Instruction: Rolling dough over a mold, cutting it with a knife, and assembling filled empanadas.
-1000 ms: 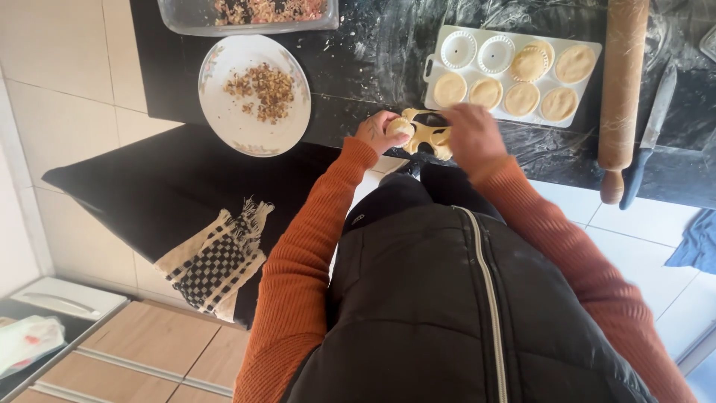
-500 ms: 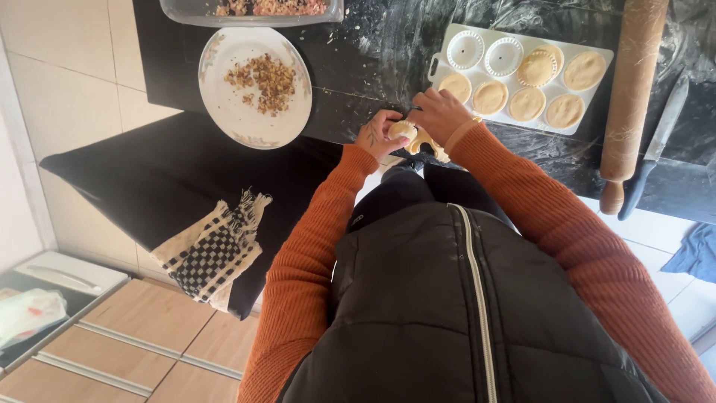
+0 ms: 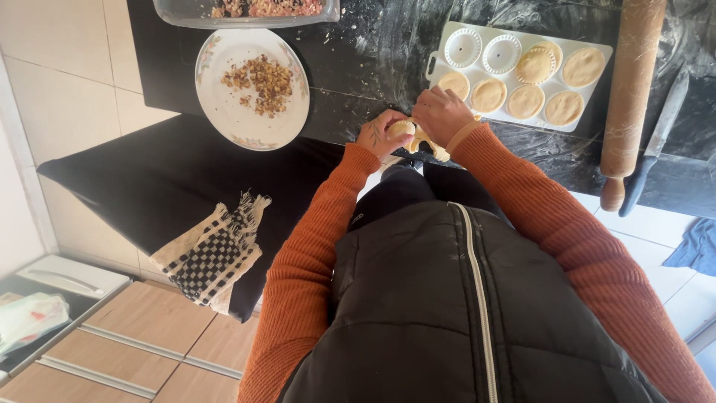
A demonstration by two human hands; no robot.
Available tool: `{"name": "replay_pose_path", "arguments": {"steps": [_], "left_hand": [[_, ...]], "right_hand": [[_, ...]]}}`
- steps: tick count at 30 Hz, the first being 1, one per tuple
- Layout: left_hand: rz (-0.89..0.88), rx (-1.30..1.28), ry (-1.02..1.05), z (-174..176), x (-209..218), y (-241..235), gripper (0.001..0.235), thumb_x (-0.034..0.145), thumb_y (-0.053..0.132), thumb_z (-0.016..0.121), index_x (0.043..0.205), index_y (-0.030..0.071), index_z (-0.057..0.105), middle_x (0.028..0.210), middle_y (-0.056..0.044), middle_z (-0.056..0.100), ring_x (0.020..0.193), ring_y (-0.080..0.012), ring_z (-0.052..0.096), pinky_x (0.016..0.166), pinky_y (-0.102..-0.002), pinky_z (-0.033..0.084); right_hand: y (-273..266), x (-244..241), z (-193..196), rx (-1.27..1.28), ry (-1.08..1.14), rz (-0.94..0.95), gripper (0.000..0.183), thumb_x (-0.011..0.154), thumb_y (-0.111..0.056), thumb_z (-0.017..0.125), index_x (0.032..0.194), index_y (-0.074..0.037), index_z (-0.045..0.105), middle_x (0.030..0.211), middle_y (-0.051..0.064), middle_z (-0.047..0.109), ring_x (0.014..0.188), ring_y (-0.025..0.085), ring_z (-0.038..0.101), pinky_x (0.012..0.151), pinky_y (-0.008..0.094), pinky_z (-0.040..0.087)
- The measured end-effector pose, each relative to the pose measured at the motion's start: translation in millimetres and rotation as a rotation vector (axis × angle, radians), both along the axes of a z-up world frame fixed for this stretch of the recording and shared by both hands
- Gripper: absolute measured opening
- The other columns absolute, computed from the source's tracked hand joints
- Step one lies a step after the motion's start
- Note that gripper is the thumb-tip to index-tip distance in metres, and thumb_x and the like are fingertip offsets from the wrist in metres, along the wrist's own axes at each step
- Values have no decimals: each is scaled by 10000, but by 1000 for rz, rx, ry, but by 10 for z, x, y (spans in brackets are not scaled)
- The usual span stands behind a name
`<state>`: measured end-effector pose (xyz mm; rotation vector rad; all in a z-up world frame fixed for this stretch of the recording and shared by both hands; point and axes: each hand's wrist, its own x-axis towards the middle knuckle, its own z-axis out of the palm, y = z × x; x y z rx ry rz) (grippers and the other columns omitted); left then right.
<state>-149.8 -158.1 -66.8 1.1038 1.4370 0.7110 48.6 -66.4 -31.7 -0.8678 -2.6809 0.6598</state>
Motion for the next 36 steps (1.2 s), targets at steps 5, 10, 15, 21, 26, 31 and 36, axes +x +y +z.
{"name": "replay_pose_path", "arguments": {"steps": [5,10,15,21,26,31,36], "left_hand": [[-44,-34,37,86,10,36,346,858,218,827,1145,79,694,1035,-59,761,942,-152,726,863,-293,577],[-56,-89,45,105,0,60,344,867,217,810,1162,82,696,1031,-50,753,932,-141,716,854,-291,580],[-65,-63,-4,86,-18,28,339,856,210,812,1150,83,704,1047,-45,767,946,-135,721,855,-286,575],[63,-135,-80,-117,-57,-9,326,869,229,817,1135,72,712,1050,-58,777,939,-133,721,850,-287,596],[-43,10,171,30,-41,-65,363,850,270,829,1114,71,680,1004,-98,751,925,-225,720,839,-328,567],[-41,151,344,439,16,-56,356,846,259,808,1107,71,654,961,-134,671,906,-326,668,820,-389,533],[-36,62,370,781,59,-42,376,826,256,839,1068,52,636,1014,-143,637,941,-336,661,812,-401,534]], "right_hand": [[-29,12,-40,-13,27,-47,53,896,-186,728,884,-137,712,964,8,608,953,242,589,819,387,478],[-37,1,-20,-7,22,-68,45,887,-163,725,895,-121,709,955,19,606,942,244,586,811,390,475],[-36,-1,32,29,-9,-83,69,851,-157,726,878,-103,692,952,45,606,954,260,581,832,399,464],[-67,20,12,118,8,-146,57,874,-124,727,897,-94,683,1011,36,624,999,252,585,888,388,460],[-186,55,-63,155,-28,-132,117,903,-147,733,970,-57,700,1049,71,638,1015,259,580,893,393,455],[-420,105,59,116,-35,-66,115,1006,-149,728,1067,-59,691,1110,67,626,1077,241,566,1003,412,458],[-535,172,269,-29,-166,11,721,721,-386,793,1321,-33,605,1332,118,561,1202,318,524,961,439,434]]}}
